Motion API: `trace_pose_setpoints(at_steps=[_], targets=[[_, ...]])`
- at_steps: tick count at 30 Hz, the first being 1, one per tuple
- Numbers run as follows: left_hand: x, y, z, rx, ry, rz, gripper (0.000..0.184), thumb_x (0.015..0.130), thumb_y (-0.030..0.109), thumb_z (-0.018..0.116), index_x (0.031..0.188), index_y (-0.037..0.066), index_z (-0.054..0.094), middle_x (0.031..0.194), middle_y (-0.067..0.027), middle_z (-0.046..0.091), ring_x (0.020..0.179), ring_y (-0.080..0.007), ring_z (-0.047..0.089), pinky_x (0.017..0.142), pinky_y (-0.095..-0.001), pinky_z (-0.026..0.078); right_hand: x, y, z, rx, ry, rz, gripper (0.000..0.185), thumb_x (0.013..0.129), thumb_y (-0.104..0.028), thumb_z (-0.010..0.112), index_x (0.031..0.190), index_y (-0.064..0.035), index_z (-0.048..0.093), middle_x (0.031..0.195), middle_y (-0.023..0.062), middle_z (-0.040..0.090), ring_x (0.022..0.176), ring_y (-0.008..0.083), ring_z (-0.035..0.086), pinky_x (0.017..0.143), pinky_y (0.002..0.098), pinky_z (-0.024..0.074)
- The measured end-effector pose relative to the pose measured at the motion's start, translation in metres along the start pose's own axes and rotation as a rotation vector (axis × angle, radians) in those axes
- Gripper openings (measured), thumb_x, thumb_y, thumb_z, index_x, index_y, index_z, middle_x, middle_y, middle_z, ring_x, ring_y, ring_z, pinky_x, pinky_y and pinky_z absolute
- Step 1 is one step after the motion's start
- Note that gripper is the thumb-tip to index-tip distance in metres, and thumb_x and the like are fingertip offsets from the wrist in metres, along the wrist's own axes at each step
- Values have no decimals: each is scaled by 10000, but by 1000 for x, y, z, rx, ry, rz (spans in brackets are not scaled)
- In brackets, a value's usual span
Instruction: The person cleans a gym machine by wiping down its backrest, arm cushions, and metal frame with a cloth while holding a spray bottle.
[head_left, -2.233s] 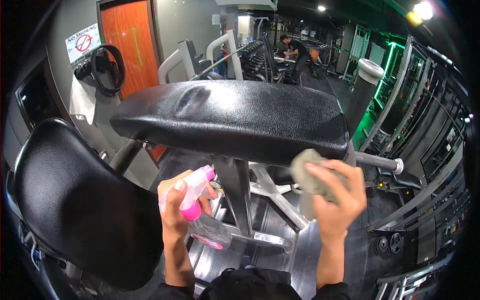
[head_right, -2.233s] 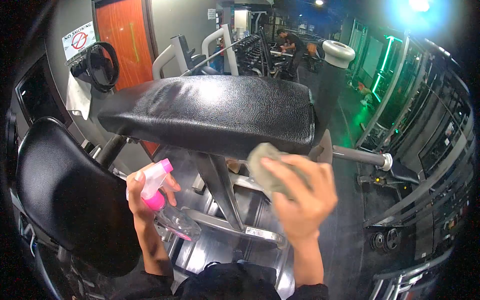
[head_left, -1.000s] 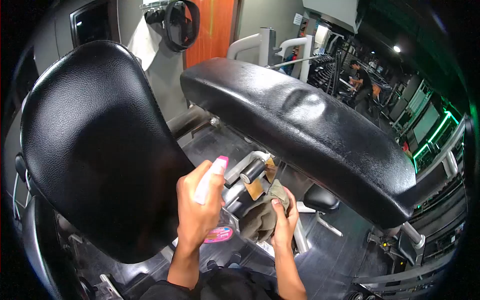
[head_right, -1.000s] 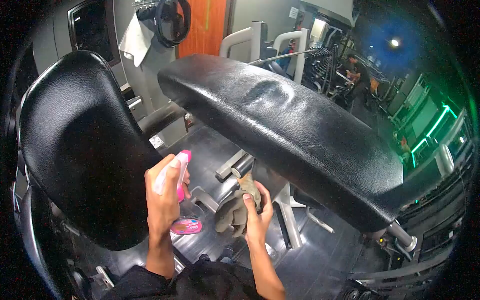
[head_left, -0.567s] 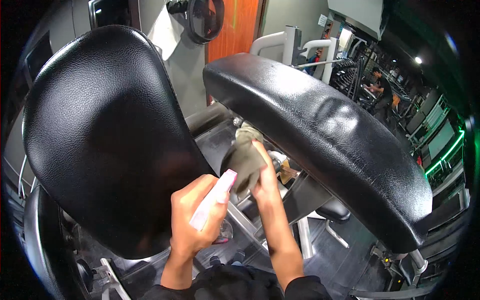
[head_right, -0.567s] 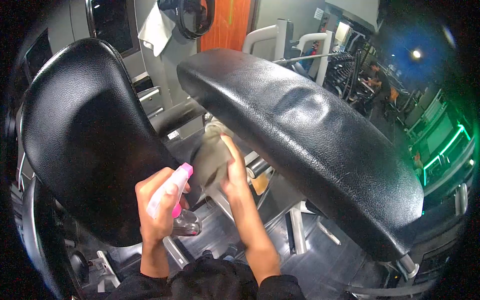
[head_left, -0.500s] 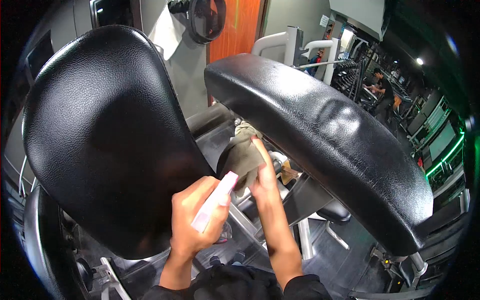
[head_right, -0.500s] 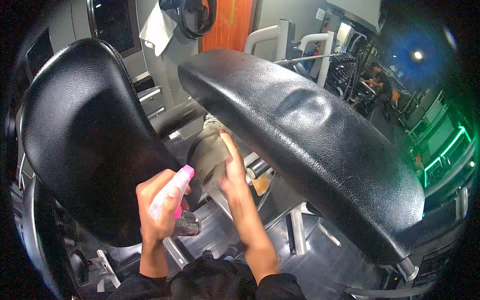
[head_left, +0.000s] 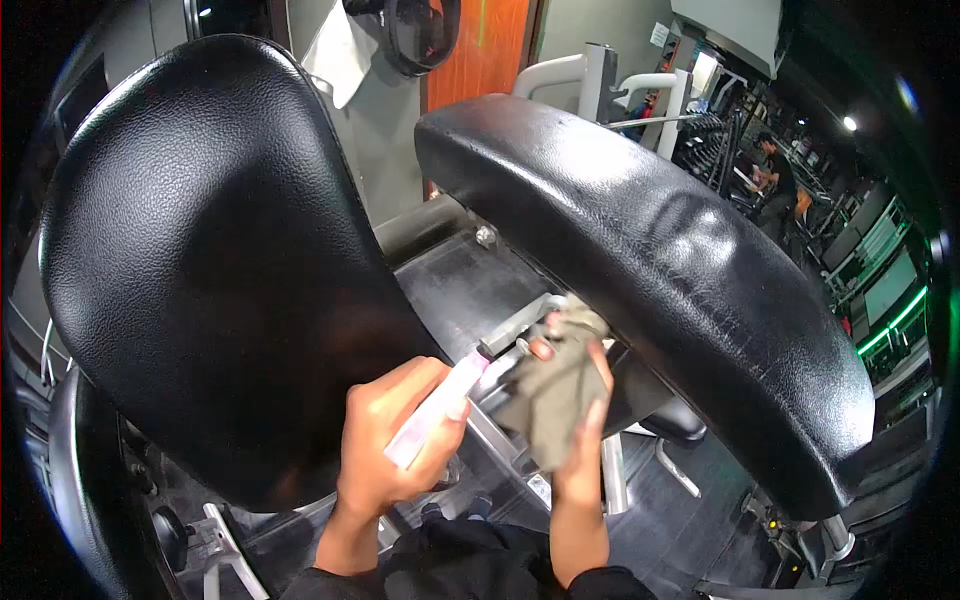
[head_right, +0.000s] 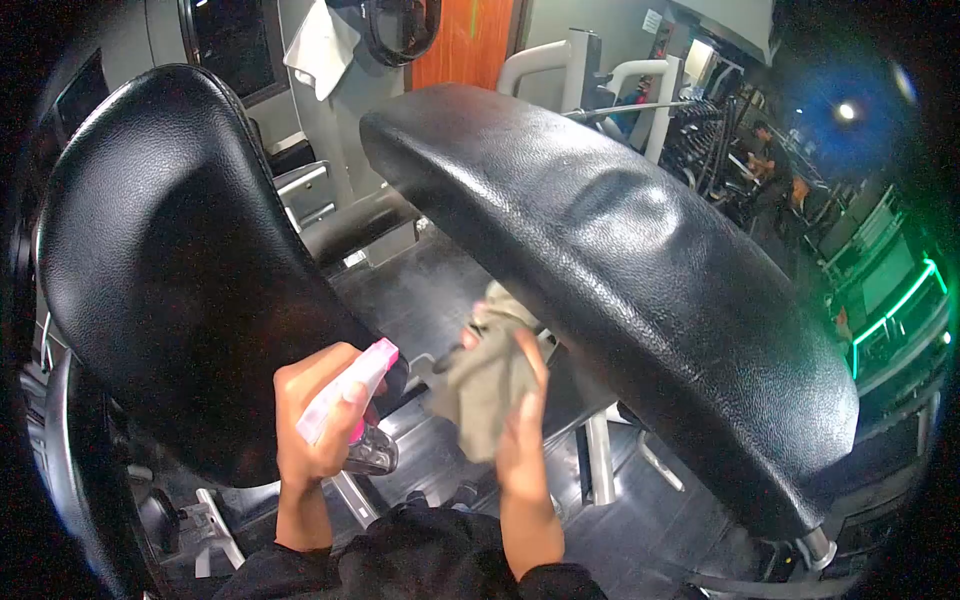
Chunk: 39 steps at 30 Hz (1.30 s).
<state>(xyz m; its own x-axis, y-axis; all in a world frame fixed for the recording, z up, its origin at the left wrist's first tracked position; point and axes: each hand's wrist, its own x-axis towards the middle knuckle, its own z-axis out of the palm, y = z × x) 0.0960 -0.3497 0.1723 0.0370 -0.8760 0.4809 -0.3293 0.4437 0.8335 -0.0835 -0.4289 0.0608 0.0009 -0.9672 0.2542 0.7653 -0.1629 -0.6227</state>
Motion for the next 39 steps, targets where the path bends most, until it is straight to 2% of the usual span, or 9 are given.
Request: trace_pose_setpoints(at_steps=[5, 11, 15, 19, 21, 25, 31, 34, 39], targets=[[-3, -4, 4, 86, 13, -34, 459, 881, 377, 525, 822, -62, 643, 685, -103, 602, 516, -160, 601, 479, -282, 445, 60, 17, 12, 507, -78, 521, 337, 979, -256, 541, 1204, -13, 610, 1117, 138, 689, 889, 258, 693, 756, 385, 580], [-9, -2, 5, -151, 11, -72, 301, 889, 219, 568, 823, -68, 630, 699, -104, 590, 541, -150, 555, 514, -269, 426, 7, -22, -9, 345, 65, 415, 436, 941, -329, 606, 1248, -20, 595, 1161, 168, 671, 1064, 306, 658, 901, 421, 552], [-12, -8, 10, -313, -75, -137, 438, 911, 350, 528, 821, -64, 640, 707, -93, 615, 546, -142, 597, 506, -260, 446, -35, -49, -36, 638, -318, 206, 539, 966, -369, 523, 1325, 28, 464, 1142, 163, 563, 945, 288, 586, 815, 468, 555], [-14, -12, 21, -319, -148, -205, 473, 918, 381, 516, 811, -63, 638, 702, -86, 618, 545, -140, 602, 513, -258, 453, -40, -60, 1, 625, -37, 177, 550, 963, -382, 512, 1304, 45, 453, 1076, 151, 546, 885, 272, 563, 723, 429, 566], [-13, -10, 26, -331, -156, -210, 482, 918, 388, 515, 812, -66, 638, 706, -88, 627, 543, -143, 609, 510, -257, 457, -29, -53, 26, 168, -32, -26, 469, 945, -354, 568, 1228, 20, 548, 1017, 164, 629, 886, 286, 632, 738, 402, 572], [-9, -8, 31, -360, -197, -145, 503, 922, 401, 504, 825, -73, 643, 718, -104, 646, 525, -157, 619, 493, -265, 458, 3, -37, 9, 304, 61, 393, 389, 909, -318, 647, 1153, -16, 621, 1040, 166, 686, 928, 300, 690, 801, 408, 572], [-2, -12, 37, -412, -236, -92, 553, 932, 440, 488, 820, -80, 641, 726, -131, 657, 510, -169, 621, 478, -266, 449, -66, -82, -22, 475, 26, 12, 369, 939, -270, 600, 1166, 21, 595, 1020, 182, 670, 915, 325, 671, 807, 463, 586], [1, -19, 46, -458, -276, -83, 576, 936, 459, 483, 812, -82, 638, 724, -139, 656, 505, -174, 622, 477, -266, 447, -101, -100, -22, -414, 552, -383, 287, 870, -117, 648, 1119, 22, 612, 1089, 163, 630, 962, 309, 642, 811, 422, 560], [7, -22, 64, -526, -358, -55, 606, 942, 479, 473, 817, -91, 636, 720, -145, 653, 501, -184, 625, 480, -270, 450, -92, -97, -6, -1452, 607, -1215, 413, 584, 67, 745, 965, -93, 729, 1064, 104, 620, 1000, 271, 601, 870, 374, 496]])
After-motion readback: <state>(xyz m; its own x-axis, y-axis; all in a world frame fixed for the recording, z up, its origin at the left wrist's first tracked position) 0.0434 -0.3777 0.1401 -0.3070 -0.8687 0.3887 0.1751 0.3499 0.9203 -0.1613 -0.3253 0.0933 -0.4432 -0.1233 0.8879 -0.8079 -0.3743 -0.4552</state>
